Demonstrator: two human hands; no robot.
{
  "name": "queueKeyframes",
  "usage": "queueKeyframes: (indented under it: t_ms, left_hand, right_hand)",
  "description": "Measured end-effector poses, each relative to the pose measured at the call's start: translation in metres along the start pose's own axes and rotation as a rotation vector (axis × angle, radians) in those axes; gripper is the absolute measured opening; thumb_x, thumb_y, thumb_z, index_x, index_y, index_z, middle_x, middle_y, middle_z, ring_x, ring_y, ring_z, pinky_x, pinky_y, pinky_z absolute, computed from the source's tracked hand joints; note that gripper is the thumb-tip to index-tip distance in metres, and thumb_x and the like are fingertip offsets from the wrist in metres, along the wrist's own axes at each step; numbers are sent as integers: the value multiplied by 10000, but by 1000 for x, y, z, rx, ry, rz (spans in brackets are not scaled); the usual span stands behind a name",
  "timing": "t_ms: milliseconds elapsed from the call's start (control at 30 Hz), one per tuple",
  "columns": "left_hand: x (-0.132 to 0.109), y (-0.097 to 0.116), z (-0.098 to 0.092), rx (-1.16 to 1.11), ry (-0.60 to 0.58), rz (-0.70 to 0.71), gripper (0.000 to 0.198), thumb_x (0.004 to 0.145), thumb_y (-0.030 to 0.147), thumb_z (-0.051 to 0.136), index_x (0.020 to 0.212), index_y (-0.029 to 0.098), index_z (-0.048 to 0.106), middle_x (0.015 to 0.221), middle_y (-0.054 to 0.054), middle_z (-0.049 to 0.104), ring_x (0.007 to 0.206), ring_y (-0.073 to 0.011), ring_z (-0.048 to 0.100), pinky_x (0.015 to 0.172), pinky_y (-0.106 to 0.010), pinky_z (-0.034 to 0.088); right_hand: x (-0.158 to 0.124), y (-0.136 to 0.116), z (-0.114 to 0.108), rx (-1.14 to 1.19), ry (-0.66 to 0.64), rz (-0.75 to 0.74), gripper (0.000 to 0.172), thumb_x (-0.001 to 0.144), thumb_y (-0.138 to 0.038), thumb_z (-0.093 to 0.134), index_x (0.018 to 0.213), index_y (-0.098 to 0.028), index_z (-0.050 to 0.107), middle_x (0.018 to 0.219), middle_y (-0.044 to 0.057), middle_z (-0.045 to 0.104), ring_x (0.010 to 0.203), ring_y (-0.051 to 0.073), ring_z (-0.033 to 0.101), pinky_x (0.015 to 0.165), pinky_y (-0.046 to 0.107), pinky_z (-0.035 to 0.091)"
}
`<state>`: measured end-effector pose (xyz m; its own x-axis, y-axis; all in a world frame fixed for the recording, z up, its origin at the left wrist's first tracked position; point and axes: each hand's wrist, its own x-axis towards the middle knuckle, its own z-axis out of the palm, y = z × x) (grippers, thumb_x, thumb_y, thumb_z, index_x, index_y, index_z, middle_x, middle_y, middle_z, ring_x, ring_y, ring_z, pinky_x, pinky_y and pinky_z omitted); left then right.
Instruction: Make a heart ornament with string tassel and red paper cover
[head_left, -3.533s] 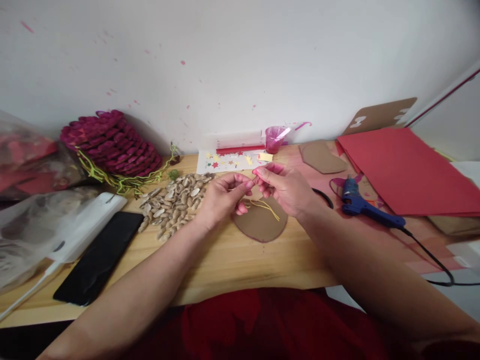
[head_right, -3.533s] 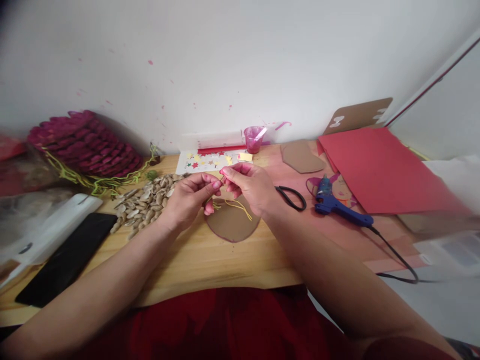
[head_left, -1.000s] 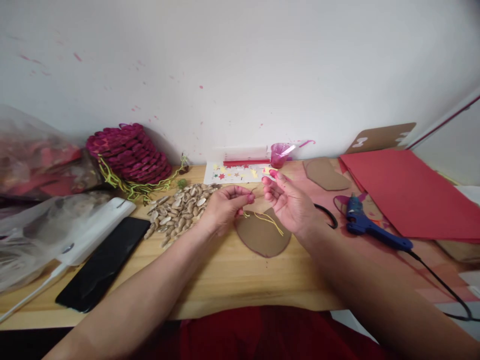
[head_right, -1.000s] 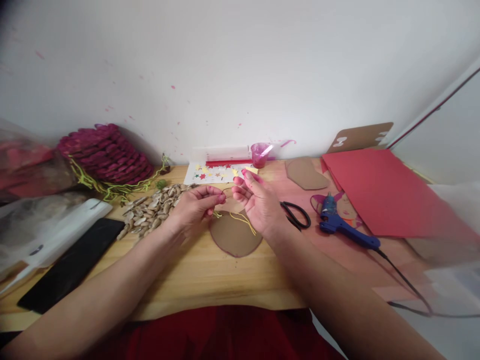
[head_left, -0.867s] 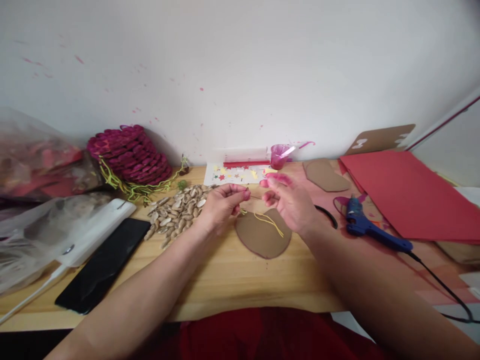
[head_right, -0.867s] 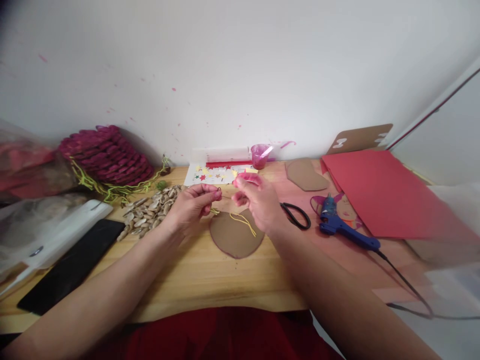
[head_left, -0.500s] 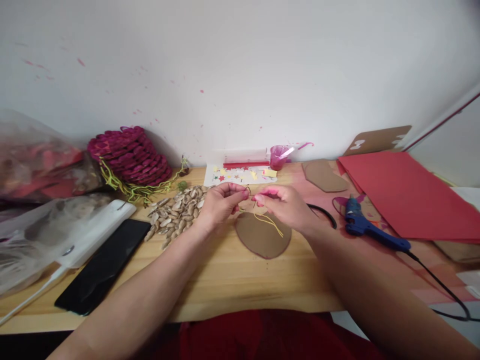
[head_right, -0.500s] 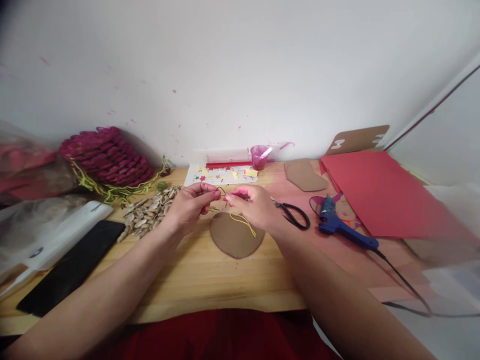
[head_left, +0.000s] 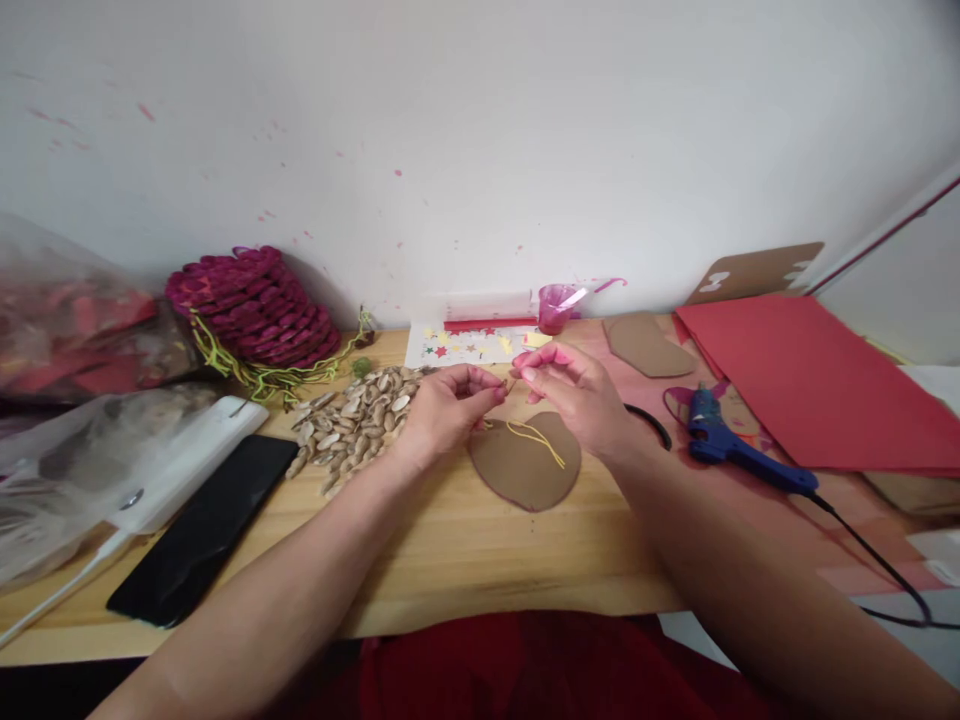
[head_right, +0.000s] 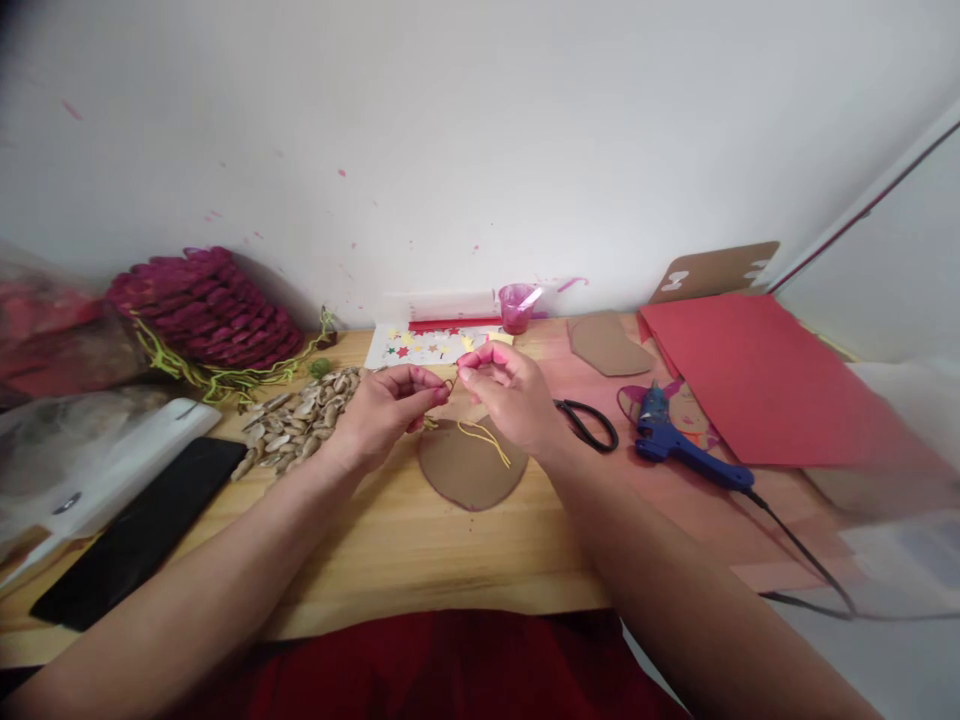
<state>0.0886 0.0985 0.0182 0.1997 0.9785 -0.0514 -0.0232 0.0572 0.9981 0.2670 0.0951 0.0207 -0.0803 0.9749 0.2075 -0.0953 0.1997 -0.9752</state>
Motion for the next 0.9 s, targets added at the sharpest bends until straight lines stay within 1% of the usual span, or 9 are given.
queueKeyframes:
  t_ms: [133, 200, 267, 333, 400, 467, 733, 800, 900]
  left_hand:
    - [-5, 0, 4, 96, -47, 72, 218, 731, 333, 799, 796, 155, 692, 708, -13, 682, 516, -76, 513, 469, -195, 386]
    - [-6, 0, 4, 153, -47, 122, 184, 758, 317, 772, 819, 159, 698, 761, -39, 714, 584, -104, 574, 527, -211, 419]
    - [-7, 0, 3, 230, -22, 185, 148, 777, 295, 750, 829, 165, 703, 794, -48, 729, 617, -116, 588, 563, -220, 420]
    - [-7, -1, 2, 324, 24, 265, 110, 795, 273, 730, 834, 172, 709, 780, -31, 718, 575, -99, 530, 545, -217, 382]
    - [-7, -3, 0, 413, 61, 338, 83, 819, 256, 705, 851, 182, 719, 753, -9, 697, 531, -84, 450, 521, -217, 342]
    - [-7, -4, -1, 465, 74, 386, 73, 842, 246, 687, 867, 191, 727, 739, 0, 686, 527, -84, 421, 530, -219, 340]
    - [-8, -5, 0, 434, 85, 443, 66, 848, 268, 722, 848, 205, 743, 771, -25, 710, 634, -129, 541, 623, -245, 419]
    - [-7, -6, -1, 407, 80, 429, 99, 847, 285, 731, 904, 205, 744, 799, -27, 713, 638, -125, 556, 613, -241, 429]
    - [-6, -10, -2, 351, 82, 391, 237, 843, 311, 746, 1056, 208, 748, 859, -38, 732, 657, -126, 589, 622, -241, 461]
  right_hand:
    - [-2, 1, 7, 142, 16, 119, 199, 731, -316, 787, 770, -209, 624, 987, 35, 669, 784, 159, 657, 613, 298, 577]
    - [-2, 1, 8, 166, -1, 202, 220, 710, -302, 798, 760, -203, 608, 910, 32, 681, 737, 165, 679, 542, 274, 568]
    - [-2, 1, 8, 177, -34, 286, 222, 704, -276, 797, 750, -195, 596, 790, 21, 684, 662, 162, 689, 475, 238, 531]
    - [-2, 0, 7, 190, -64, 345, 213, 704, -248, 793, 744, -187, 593, 696, 2, 670, 575, 139, 671, 448, 216, 506]
    - [-2, -1, 6, 202, -80, 374, 202, 707, -235, 789, 744, -181, 598, 665, -11, 665, 513, 111, 635, 435, 205, 492]
    - [-2, -1, 5, 212, -92, 387, 195, 714, -237, 788, 749, -177, 606, 659, -18, 663, 486, 92, 607, 418, 192, 468]
    - [-1, 3, 1, 290, -153, 430, 218, 700, -253, 846, 774, -162, 661, 650, -11, 667, 450, 57, 523, 381, 170, 381]
    - [-1, 3, 1, 301, -166, 437, 204, 697, -258, 850, 770, -158, 688, 647, -9, 663, 458, 56, 523, 386, 172, 387]
    - [-1, 0, 1, 290, -170, 434, 174, 704, -265, 842, 758, -158, 716, 623, -12, 644, 470, 63, 534, 400, 180, 409]
